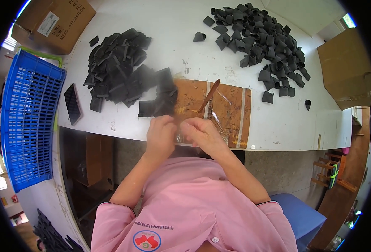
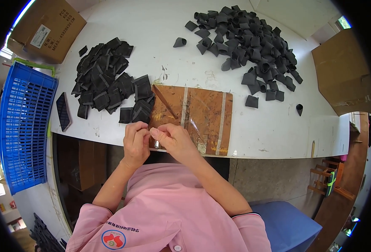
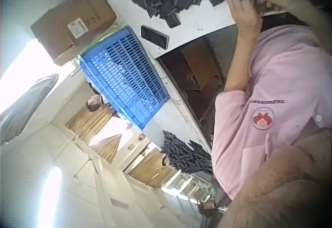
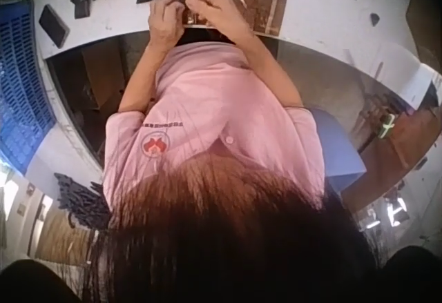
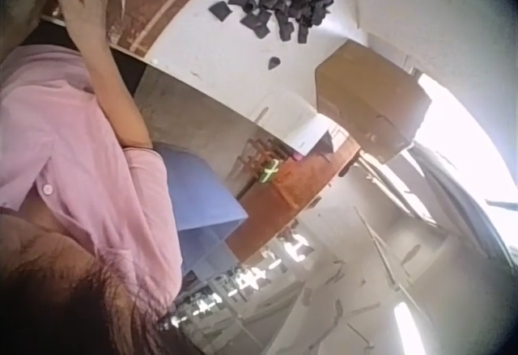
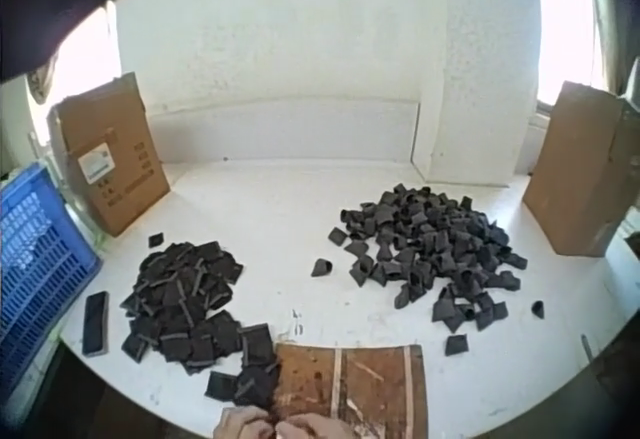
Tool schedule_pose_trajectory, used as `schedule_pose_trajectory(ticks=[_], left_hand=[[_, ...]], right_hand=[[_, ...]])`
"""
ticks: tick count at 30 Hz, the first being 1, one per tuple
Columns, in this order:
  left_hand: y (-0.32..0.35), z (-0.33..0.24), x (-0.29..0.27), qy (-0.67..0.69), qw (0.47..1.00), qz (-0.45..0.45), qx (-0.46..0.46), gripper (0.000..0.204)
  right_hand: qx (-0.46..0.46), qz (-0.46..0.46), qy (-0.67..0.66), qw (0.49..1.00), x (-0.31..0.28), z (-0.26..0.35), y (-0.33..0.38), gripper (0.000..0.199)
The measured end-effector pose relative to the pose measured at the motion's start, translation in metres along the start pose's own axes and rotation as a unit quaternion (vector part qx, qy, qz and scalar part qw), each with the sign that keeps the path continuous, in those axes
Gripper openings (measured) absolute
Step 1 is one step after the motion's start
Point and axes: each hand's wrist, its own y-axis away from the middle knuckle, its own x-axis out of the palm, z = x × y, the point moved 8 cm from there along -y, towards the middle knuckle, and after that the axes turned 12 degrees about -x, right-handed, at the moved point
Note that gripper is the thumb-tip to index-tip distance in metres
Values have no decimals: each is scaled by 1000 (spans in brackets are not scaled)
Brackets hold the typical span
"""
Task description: Inspecting and sorting small black foam or rubber components at a workbench.
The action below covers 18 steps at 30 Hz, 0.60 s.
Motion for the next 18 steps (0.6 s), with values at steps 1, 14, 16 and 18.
schedule_pose_trajectory(ticks=[1, 14, 16, 18], left_hand=[[1, -5, 0, 25, 1000, 2, 18, 13], [-3, 22, 10, -87, 993, 17, -78, 13], [0, 1, -3, -12, 1000, -21, -10, 25], [7, -9, -6, 5, 1000, -12, 19, 25]], right_hand=[[41, 15, -41, 998, 3, -6, 0, 42], [69, 0, -68, 995, 1, -11, 4, 36], [33, -13, -69, 997, -1, -7, 3, 29], [56, 7, -119, 991, 3, -1, 4, 26]])
